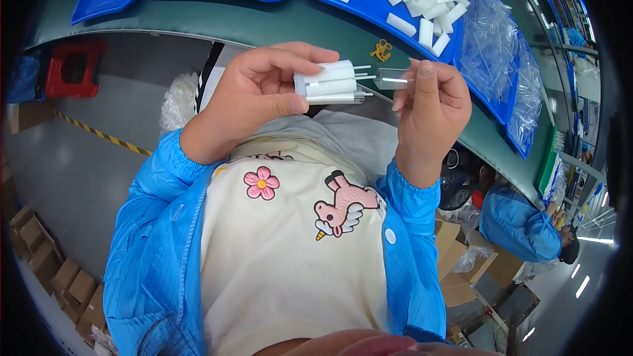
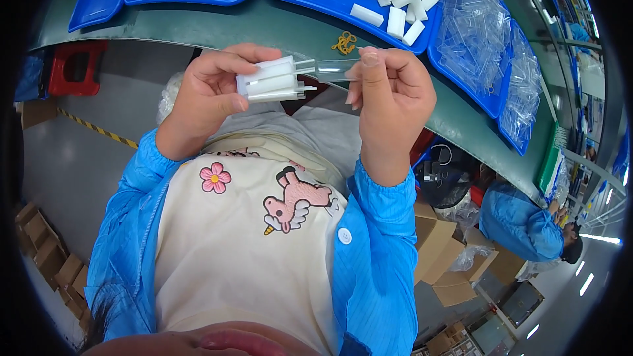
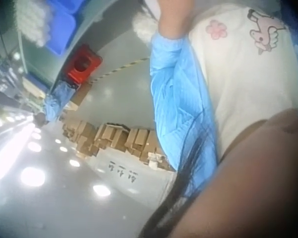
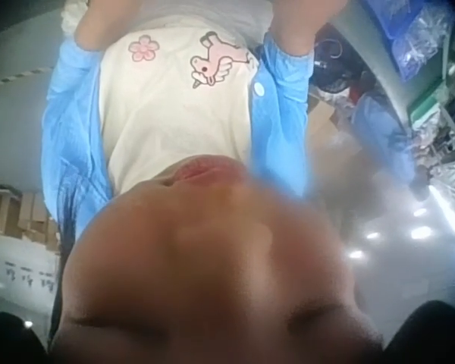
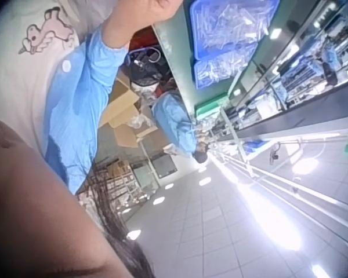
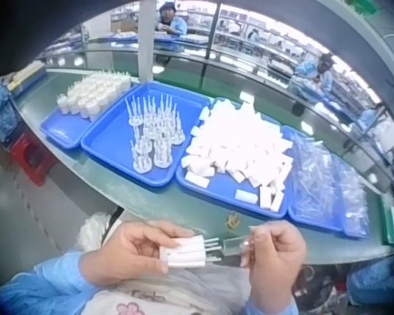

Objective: Assembling white plastic components by inserting small rectangular parts into a circular base and securing them with a yellow band.

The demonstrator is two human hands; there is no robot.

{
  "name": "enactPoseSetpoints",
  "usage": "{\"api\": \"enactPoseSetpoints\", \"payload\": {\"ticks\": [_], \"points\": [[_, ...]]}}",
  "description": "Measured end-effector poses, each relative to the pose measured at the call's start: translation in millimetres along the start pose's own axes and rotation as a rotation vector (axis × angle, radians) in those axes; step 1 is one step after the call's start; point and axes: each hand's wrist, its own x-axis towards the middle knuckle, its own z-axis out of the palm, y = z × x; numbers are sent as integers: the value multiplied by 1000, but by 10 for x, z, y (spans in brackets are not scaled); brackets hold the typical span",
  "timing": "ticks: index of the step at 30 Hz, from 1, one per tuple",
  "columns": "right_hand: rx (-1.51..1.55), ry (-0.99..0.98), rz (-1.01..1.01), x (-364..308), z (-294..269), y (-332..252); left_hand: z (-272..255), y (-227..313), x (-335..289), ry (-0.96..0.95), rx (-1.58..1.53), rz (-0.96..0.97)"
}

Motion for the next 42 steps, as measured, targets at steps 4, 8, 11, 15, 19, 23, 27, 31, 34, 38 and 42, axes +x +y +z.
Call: {"api": "enactPoseSetpoints", "payload": {"ticks": [4, 8, 11, 15, 19, 23, 27, 31, 34, 38, 42], "points": [[-87, -34, 3, -60, 85, -1, -28, -51, -16, -11, -28, 11], [49, -42, 75, -103, 129, 51, -7, -49, -27, -18, -25, 63], [46, -30, 50, -129, 134, 98, 3, -30, -34, -1, 8, 39], [31, -12, -61, -167, 191, 179, 77, 95, -28, 30, 154, -41], [24, 27, -188, -193, 250, 274, 20, 96, -26, 7, 223, -63], [51, 28, -179, -194, 244, 318, -5, 225, 15, -60, 386, -92], [-54, -88, -111, -168, 197, 262, -65, 267, 11, -120, 470, -87], [5, -127, -74, -167, 203, 265, -30, 173, -12, -53, 235, -79], [-55, -112, -128, -194, 237, 278, -15, 134, -19, -49, 213, -98], [-65, -116, -89, -200, 211, 259, 57, 103, -37, -57, 174, -91], [-92, -41, -177, -240, 342, 173, 26, 15, -34, -35, 94, -48]]}}
